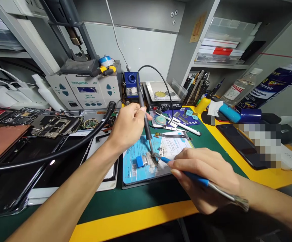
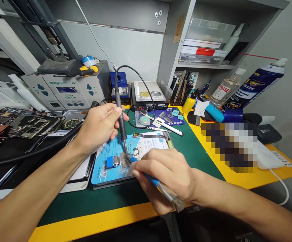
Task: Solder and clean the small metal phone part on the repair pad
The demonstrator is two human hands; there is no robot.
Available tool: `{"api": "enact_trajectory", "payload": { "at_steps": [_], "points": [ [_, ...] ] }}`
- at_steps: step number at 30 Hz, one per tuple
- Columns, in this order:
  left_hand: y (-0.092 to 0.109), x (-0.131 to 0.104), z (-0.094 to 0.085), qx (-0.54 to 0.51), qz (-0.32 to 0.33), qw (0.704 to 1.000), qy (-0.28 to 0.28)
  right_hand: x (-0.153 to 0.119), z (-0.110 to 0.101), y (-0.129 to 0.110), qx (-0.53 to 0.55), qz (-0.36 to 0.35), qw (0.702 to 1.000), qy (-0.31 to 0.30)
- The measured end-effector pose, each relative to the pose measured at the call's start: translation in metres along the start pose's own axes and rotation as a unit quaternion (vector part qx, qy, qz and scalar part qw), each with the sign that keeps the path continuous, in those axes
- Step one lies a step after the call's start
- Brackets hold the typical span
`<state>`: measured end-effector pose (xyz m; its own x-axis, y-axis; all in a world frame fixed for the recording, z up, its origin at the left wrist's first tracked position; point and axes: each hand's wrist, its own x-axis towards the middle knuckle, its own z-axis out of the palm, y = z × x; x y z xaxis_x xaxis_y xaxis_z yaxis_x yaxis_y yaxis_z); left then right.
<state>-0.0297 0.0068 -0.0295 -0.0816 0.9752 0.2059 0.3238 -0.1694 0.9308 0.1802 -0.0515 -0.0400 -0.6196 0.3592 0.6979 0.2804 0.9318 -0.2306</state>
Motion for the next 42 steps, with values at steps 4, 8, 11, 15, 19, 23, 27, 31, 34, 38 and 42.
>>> {"api": "enact_trajectory", "payload": {
  "at_steps": [4,8,11,15,19,23,27,31,34,38,42],
  "points": [
    [0.000,0.000,-0.001,-0.004,0.003,1.000,0.001,0.004,-0.005,0.003,0.023,0.034,0.999,0.018],
    [0.001,-0.001,-0.001,-0.012,0.006,1.000,0.002,0.008,-0.006,0.006,0.132,0.110,0.980,0.095],
    [0.002,-0.002,-0.001,-0.014,0.003,1.000,0.002,0.006,-0.005,0.016,0.224,0.250,0.936,0.108],
    [0.003,-0.002,-0.001,-0.021,0.004,1.000,0.005,0.003,-0.006,0.030,0.343,0.368,0.858,0.108],
    [0.004,-0.003,-0.001,-0.013,-0.003,1.000,0.008,0.007,-0.008,0.026,0.345,0.378,0.858,0.041],
    [0.004,-0.003,0.000,-0.018,-0.005,1.000,0.016,0.008,-0.008,0.021,0.302,0.395,0.867,0.038],
    [0.003,-0.004,0.003,-0.032,-0.007,0.999,0.011,0.006,-0.007,0.023,0.353,0.400,0.843,0.064],
    [0.003,-0.004,0.005,-0.034,-0.007,0.999,0.001,0.010,-0.004,0.016,0.344,0.354,0.869,0.044],
    [0.004,-0.005,0.006,-0.034,-0.010,0.999,0.007,0.012,-0.002,0.009,0.245,0.254,0.934,0.048],
    [0.005,-0.005,0.006,-0.030,-0.012,0.999,0.017,0.012,0.000,0.007,0.139,0.189,0.970,0.070],
    [0.006,-0.006,0.007,-0.033,-0.016,0.999,0.032,0.011,0.001,0.008,0.163,0.178,0.968,0.075]
  ]
}}
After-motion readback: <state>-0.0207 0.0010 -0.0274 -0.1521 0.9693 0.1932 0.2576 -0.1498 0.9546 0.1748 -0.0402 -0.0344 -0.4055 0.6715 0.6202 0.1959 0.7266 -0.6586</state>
